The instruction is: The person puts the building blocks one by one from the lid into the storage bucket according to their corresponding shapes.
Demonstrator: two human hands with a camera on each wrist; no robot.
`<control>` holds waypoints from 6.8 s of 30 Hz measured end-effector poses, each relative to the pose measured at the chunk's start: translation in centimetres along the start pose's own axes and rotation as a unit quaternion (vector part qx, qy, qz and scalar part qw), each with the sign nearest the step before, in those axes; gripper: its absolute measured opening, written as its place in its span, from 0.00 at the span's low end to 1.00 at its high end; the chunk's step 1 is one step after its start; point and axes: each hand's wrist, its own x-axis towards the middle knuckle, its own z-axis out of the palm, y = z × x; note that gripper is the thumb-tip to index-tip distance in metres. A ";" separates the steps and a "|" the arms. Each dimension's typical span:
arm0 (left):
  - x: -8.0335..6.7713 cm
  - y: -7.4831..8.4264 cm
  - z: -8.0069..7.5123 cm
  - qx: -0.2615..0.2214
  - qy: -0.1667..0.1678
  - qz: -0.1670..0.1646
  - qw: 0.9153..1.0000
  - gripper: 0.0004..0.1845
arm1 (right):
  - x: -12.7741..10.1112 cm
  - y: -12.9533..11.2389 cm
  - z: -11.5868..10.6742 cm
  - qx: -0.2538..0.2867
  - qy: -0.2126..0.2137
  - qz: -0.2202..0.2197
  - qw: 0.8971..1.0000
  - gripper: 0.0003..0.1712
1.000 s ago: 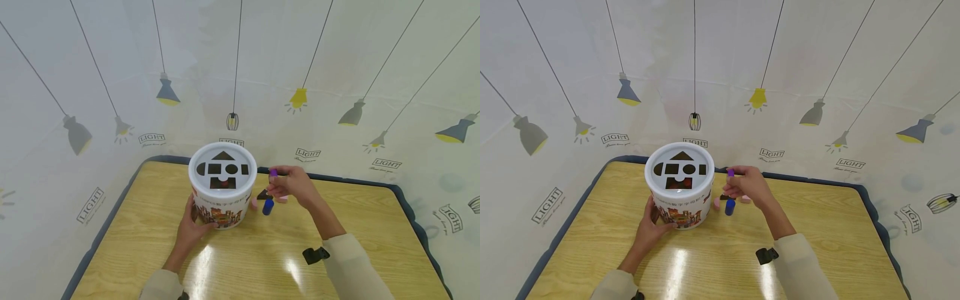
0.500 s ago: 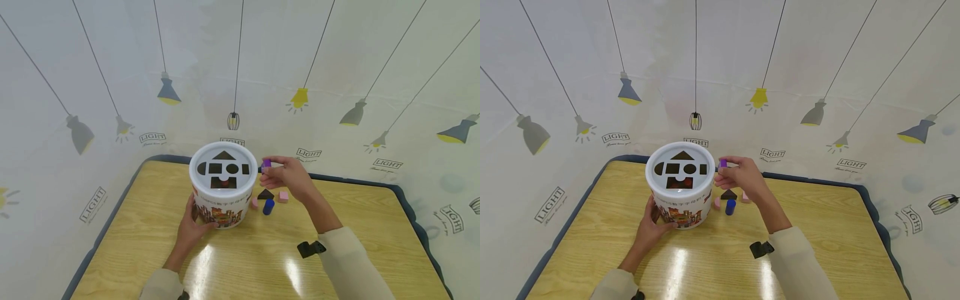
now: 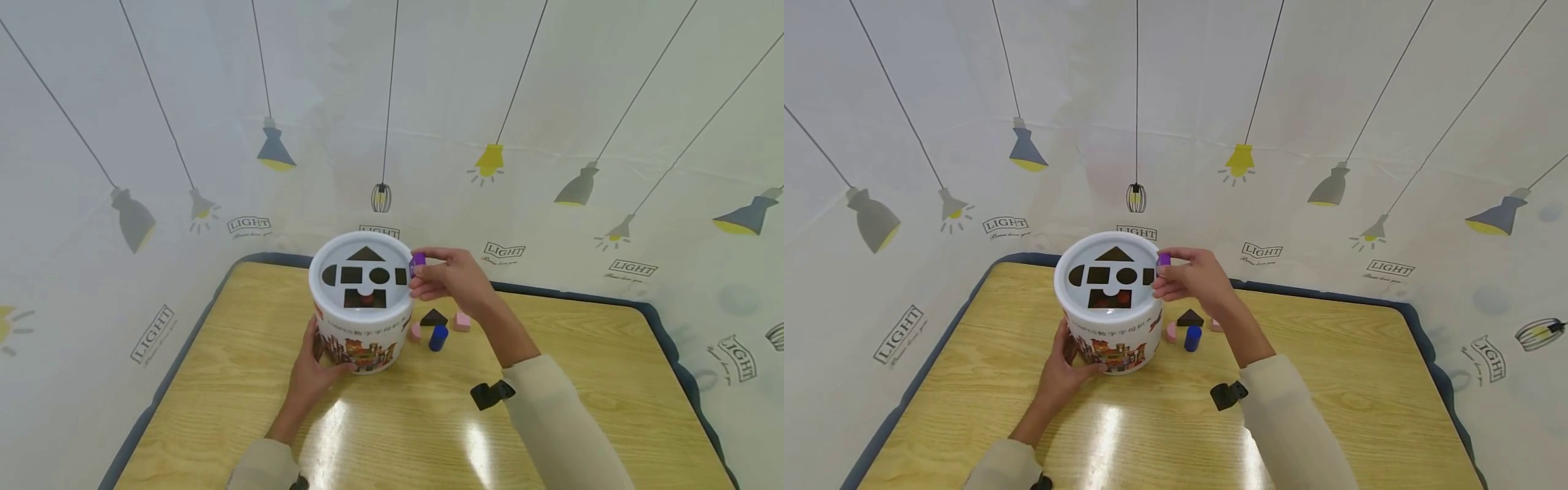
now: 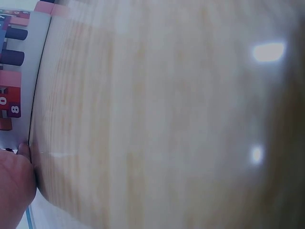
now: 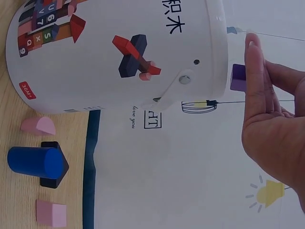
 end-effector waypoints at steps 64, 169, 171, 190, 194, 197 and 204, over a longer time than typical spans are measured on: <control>-0.7 3.2 -0.3 -0.006 -0.013 -0.014 1.000 0.65 | 1.0 1.3 -1.0 0.007 -0.006 0.043 0.999 0.22; -0.5 2.0 -0.1 0.013 -0.002 -0.033 0.999 0.65 | -1.4 9.0 -2.6 -0.065 0.008 0.082 0.994 0.27; -0.6 2.6 -0.2 0.014 -0.004 -0.024 1.000 0.65 | -1.6 8.4 -2.5 -0.070 0.007 0.080 0.994 0.27; -0.4 1.7 -0.2 0.004 -0.004 -0.021 1.000 0.65 | -2.8 3.3 -2.1 -0.100 -0.017 0.037 0.994 0.25; -0.7 2.5 -0.3 -0.001 -0.007 -0.013 1.000 0.65 | -2.8 2.3 -1.9 -0.099 -0.023 0.026 0.994 0.24; -0.4 1.5 -0.2 0.003 -0.001 -0.018 1.000 0.65 | -2.7 1.6 -1.6 -0.091 -0.026 0.015 0.995 0.27; 0.0 -0.5 0.0 0.008 0.006 -0.007 1.000 0.66 | -2.5 0.3 -0.9 -0.087 -0.033 0.009 0.996 0.24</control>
